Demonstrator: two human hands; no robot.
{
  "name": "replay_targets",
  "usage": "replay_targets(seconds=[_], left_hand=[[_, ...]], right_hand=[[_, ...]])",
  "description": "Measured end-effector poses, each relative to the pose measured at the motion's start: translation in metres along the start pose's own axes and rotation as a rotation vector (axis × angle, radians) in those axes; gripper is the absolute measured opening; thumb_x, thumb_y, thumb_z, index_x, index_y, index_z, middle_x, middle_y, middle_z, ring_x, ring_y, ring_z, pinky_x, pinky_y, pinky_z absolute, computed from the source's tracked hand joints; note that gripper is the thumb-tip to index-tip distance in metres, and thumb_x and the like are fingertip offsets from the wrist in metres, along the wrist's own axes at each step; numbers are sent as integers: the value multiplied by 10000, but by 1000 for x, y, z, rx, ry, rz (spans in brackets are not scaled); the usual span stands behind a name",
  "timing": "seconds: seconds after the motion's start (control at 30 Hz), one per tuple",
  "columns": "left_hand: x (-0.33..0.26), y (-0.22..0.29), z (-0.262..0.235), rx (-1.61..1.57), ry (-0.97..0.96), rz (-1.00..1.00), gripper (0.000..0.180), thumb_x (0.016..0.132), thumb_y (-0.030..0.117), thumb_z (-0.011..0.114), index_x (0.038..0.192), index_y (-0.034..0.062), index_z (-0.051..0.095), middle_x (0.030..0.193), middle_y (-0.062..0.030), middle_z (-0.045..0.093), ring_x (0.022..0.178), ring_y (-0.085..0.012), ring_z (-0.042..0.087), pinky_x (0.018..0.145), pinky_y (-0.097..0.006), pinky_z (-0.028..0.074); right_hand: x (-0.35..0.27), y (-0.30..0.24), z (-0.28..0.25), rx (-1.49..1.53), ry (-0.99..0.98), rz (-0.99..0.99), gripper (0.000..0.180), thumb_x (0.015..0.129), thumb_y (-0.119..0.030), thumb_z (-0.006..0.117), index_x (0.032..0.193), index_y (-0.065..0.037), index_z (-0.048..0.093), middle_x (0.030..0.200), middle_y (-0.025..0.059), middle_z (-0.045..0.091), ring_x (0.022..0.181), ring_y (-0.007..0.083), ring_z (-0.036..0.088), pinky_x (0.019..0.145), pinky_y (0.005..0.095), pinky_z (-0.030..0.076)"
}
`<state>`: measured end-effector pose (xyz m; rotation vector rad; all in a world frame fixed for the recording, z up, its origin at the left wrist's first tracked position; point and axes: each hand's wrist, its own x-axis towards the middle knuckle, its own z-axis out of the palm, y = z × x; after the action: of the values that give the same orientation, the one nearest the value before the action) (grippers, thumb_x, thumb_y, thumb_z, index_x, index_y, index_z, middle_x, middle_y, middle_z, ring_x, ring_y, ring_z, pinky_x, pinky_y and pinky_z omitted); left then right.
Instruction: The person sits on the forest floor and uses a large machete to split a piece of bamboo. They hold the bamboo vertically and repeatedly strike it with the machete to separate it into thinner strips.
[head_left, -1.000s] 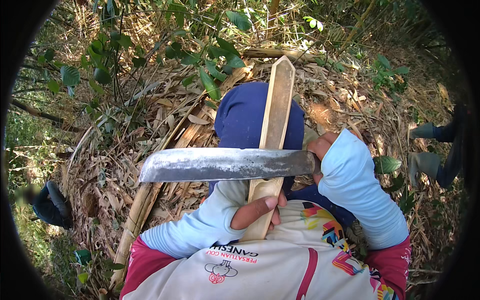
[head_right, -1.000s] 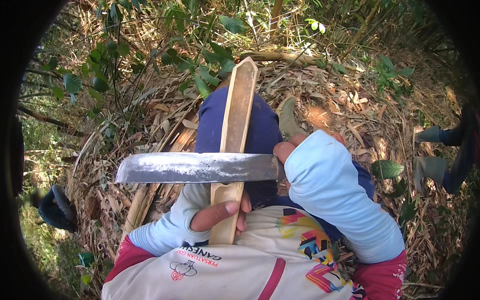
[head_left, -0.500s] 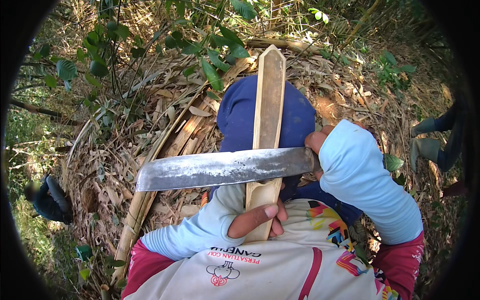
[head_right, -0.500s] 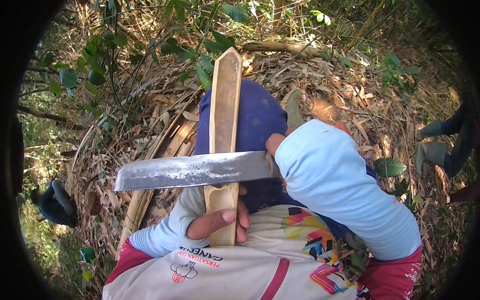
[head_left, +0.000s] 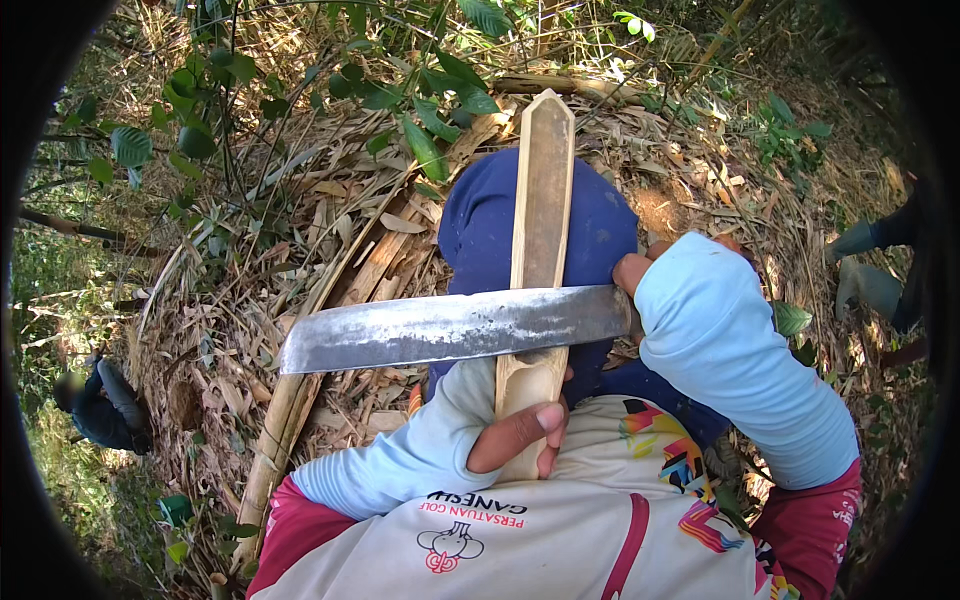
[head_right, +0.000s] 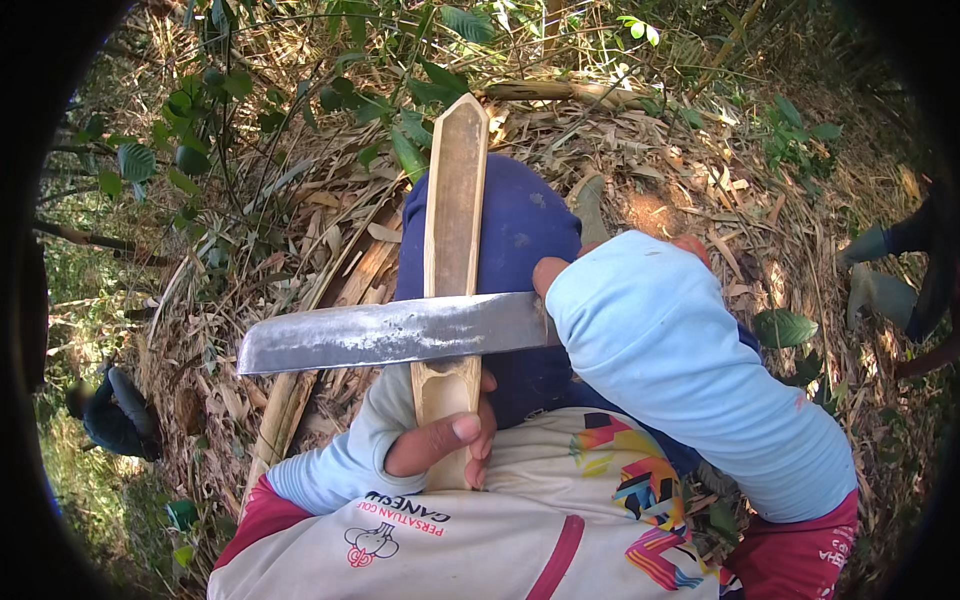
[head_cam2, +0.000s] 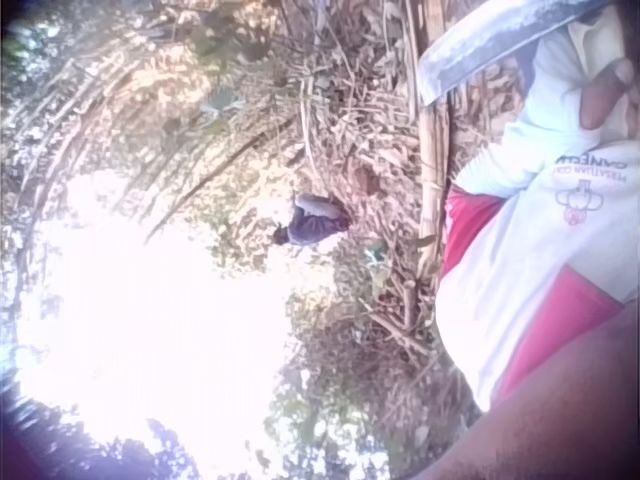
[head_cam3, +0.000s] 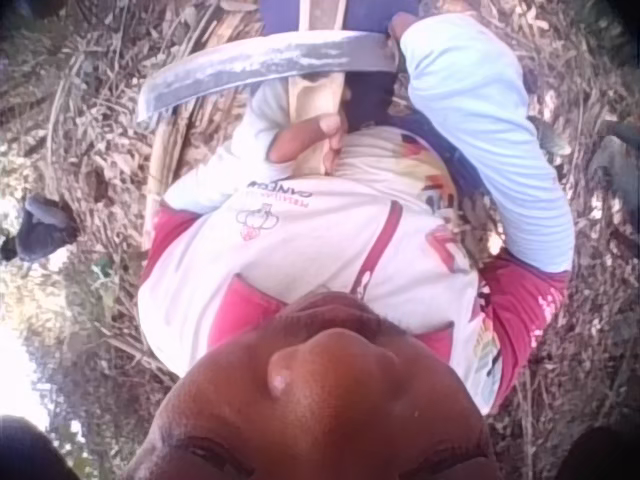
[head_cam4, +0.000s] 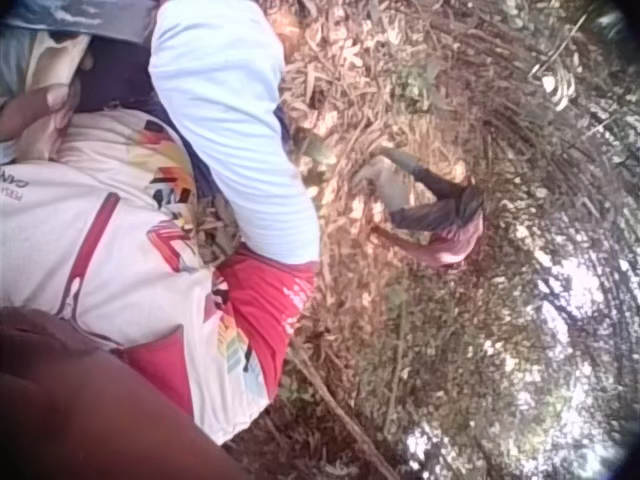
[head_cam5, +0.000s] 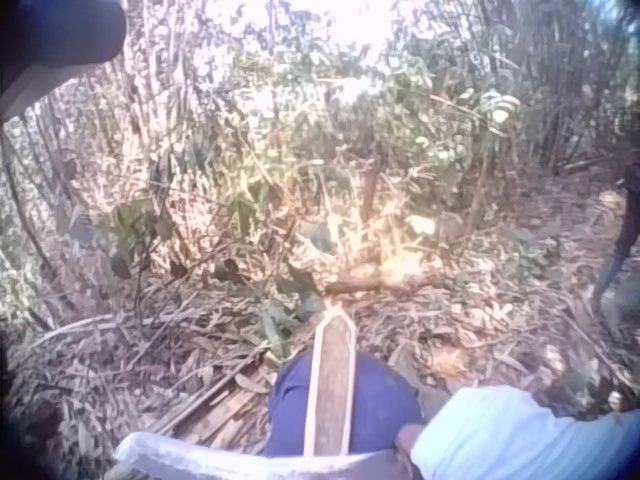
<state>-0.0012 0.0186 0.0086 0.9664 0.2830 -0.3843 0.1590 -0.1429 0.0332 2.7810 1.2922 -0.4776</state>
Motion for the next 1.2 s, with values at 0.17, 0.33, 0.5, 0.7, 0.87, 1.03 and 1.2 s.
replay_targets(seconds=[0.17,0.33,0.5,0.7,0.87,1.03,1.2], left_hand=[[0,-1,-3,1,-30,-9,282,945,58,557,1168,4,393,796,-96,570,631,-172,605,582,-290,505],[1,-1,-4,-10,-32,-18,317,941,70,576,1179,0,378,779,-107,574,624,-188,610,579,-313,517],[0,-3,1,-1,42,25,362,935,73,596,1195,-5,356,754,-135,578,606,-226,621,583,-356,540],[1,-6,-1,-6,13,36,352,937,50,569,1204,6,343,769,-138,581,611,-224,622,590,-363,543],[0,-4,3,-12,45,26,349,937,36,557,1208,8,339,774,-140,585,606,-218,625,592,-366,544],[-1,-6,5,23,82,10,345,947,40,545,1230,-2,353,781,-136,588,608,-218,629,589,-358,547],[3,-8,5,77,75,-11,329,971,63,515,1258,-12,372,787,-129,590,622,-210,631,584,-335,547]], right_hand=[[-2,4,15,44,58,63,430,987,-444,405,950,-136,704,947,114,701,936,335,642,940,560,381],[0,2,13,51,28,114,426,980,-462,409,994,-145,694,952,99,702,951,319,642,966,548,366],[6,-3,-12,-16,-162,99,435,974,-472,402,1006,-147,690,958,88,704,943,302,650,938,542,379],[13,-1,-5,96,-94,200,397,977,-448,394,962,-171,679,908,78,697,887,311,647,891,537,395],[0,1,1,-57,29,40,292,927,-337,454,985,-120,641,849,134,682,859,343,659,829,500,452],[-6,-6,-16,76,-51,-49,230,840,-197,544,1025,-74,606,802,177,657,791,381,661,711,476,499],[-17,-7,-14,182,-83,-104,239,810,-169,580,1023,-64,610,794,193,655,795,391,665,698,480,505]])
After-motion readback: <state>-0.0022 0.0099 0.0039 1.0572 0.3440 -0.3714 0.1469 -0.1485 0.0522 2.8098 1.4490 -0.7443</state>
